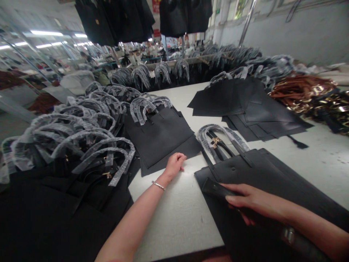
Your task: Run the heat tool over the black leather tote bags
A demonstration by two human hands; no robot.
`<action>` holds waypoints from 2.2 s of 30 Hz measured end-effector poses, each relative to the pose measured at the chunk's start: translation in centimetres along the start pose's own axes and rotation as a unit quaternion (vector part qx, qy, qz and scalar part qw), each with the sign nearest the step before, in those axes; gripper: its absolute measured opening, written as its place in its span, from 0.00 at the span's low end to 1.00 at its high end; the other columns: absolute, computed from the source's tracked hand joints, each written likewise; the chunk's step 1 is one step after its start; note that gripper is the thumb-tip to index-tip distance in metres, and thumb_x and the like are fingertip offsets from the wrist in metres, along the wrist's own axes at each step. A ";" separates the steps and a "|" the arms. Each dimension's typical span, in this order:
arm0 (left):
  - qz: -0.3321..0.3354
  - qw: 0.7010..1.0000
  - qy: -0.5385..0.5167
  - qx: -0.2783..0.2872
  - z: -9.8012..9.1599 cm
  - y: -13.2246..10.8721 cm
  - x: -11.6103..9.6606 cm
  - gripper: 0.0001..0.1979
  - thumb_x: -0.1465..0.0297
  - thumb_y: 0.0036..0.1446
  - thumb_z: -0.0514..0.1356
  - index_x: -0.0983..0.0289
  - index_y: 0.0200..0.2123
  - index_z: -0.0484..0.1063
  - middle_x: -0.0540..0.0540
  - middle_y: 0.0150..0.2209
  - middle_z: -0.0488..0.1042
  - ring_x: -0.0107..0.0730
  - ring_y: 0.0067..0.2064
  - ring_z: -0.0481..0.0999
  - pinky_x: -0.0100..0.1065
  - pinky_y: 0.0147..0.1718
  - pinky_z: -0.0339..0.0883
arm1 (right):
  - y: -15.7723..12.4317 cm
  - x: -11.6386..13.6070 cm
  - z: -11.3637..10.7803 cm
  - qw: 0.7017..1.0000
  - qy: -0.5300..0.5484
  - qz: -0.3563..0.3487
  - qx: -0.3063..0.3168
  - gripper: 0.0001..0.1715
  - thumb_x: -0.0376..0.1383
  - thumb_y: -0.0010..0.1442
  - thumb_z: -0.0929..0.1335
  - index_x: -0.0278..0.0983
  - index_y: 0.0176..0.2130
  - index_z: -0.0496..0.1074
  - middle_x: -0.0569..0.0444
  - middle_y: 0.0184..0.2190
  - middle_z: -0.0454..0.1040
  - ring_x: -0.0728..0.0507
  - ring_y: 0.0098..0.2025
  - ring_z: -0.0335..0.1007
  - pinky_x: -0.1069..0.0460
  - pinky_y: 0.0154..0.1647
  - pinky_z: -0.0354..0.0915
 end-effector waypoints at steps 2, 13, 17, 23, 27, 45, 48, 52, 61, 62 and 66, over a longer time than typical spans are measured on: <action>0.020 1.000 0.007 0.001 -0.1 -0.8 -0.6 0.14 0.63 0.62 0.53 0.66 0.34 0.72 0.51 0.30 0.68 0.25 0.25 0.70 0.26 0.22 0.62 | 0.0 0.0 0.0 1.000 0.001 -0.011 0.003 0.42 0.48 0.59 0.68 0.37 0.66 0.54 0.56 0.31 0.71 0.51 0.21 0.69 0.57 0.19 0.63; 0.233 0.913 0.262 0.211 4.8 -3.5 -4.2 0.06 0.62 0.61 0.59 0.56 0.37 0.75 0.48 0.39 0.71 0.29 0.39 0.71 0.27 0.34 0.59 | 0.0 0.0 0.1 1.000 -0.012 -0.012 -0.005 0.44 0.49 0.59 0.68 0.37 0.67 0.53 0.57 0.28 0.70 0.51 0.20 0.69 0.58 0.18 0.64; 0.232 0.895 0.280 0.259 5.4 -3.3 -4.6 0.06 0.65 0.61 0.59 0.59 0.32 0.73 0.50 0.36 0.70 0.29 0.36 0.70 0.28 0.31 0.58 | 0.1 -0.1 0.2 1.000 -0.002 -0.007 -0.004 0.42 0.49 0.58 0.69 0.39 0.66 0.56 0.57 0.30 0.70 0.52 0.20 0.69 0.58 0.18 0.64; 0.114 0.976 0.161 0.095 1.4 -1.0 -2.5 0.09 0.70 0.61 0.55 0.63 0.30 0.72 0.51 0.32 0.69 0.29 0.32 0.70 0.28 0.32 0.61 | 0.1 -0.4 0.0 1.000 0.007 -0.007 -0.009 0.40 0.48 0.59 0.68 0.40 0.65 0.57 0.57 0.31 0.71 0.51 0.20 0.70 0.58 0.18 0.65; 0.080 0.986 0.147 -0.009 -0.8 -1.9 -1.9 0.14 0.69 0.65 0.49 0.64 0.32 0.72 0.53 0.32 0.70 0.31 0.34 0.70 0.30 0.34 0.62 | 0.2 -0.5 0.0 1.000 0.008 -0.013 -0.005 0.40 0.48 0.59 0.68 0.39 0.65 0.57 0.56 0.31 0.71 0.51 0.20 0.70 0.57 0.18 0.65; 0.323 0.898 0.241 0.177 9.4 -14.5 -7.6 0.17 0.65 0.64 0.56 0.66 0.54 0.65 0.58 0.56 0.69 0.39 0.60 0.63 0.38 0.61 0.56 | 4.2 4.5 0.4 0.999 0.002 -0.011 0.041 0.23 0.52 0.58 0.68 0.35 0.38 0.68 0.55 0.30 0.71 0.52 0.18 0.69 0.59 0.13 0.65; 0.307 0.903 0.235 0.188 9.3 -14.2 -7.8 0.16 0.65 0.64 0.56 0.65 0.53 0.66 0.57 0.56 0.69 0.39 0.60 0.64 0.37 0.61 0.56 | 5.6 5.7 0.6 1.000 -0.005 -0.021 0.021 0.20 0.51 0.60 0.67 0.35 0.38 0.67 0.56 0.28 0.70 0.53 0.17 0.68 0.59 0.13 0.64; 0.300 0.909 0.227 0.179 8.9 -14.2 -7.8 0.16 0.65 0.63 0.58 0.66 0.51 0.67 0.57 0.56 0.69 0.37 0.59 0.64 0.34 0.61 0.56 | 5.2 5.9 0.6 0.999 -0.026 -0.006 0.028 0.20 0.49 0.60 0.67 0.36 0.41 0.67 0.57 0.27 0.70 0.53 0.16 0.68 0.60 0.13 0.64; 0.301 0.899 0.258 0.186 8.9 -14.1 -8.4 0.14 0.66 0.64 0.56 0.66 0.49 0.67 0.56 0.56 0.69 0.32 0.58 0.64 0.31 0.60 0.57 | 7.1 7.1 0.2 0.999 -0.021 -0.022 -0.010 0.22 0.50 0.58 0.68 0.35 0.41 0.68 0.55 0.28 0.72 0.51 0.16 0.68 0.58 0.13 0.63; 0.298 0.900 0.260 0.186 8.9 -14.1 -8.5 0.13 0.66 0.64 0.56 0.66 0.49 0.67 0.56 0.56 0.69 0.32 0.58 0.64 0.31 0.59 0.57 | 7.4 7.8 -0.3 0.997 -0.029 -0.046 -0.050 0.23 0.48 0.58 0.69 0.34 0.46 0.68 0.55 0.27 0.72 0.51 0.16 0.67 0.57 0.13 0.63; 0.286 0.904 0.260 0.182 8.9 -14.3 -8.8 0.13 0.66 0.64 0.56 0.65 0.49 0.67 0.56 0.55 0.69 0.33 0.57 0.65 0.32 0.57 0.61 | 6.2 9.2 -2.3 0.982 -0.046 -0.101 -0.151 0.39 0.45 0.59 0.68 0.36 0.64 0.55 0.56 0.28 0.72 0.50 0.17 0.68 0.56 0.15 0.64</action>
Point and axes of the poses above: each hand's wrist, its own y-axis towards the middle knuckle, its own z-axis out of the palm, x = y × z, the point moved 8 cm from there along y, towards the middle knuckle
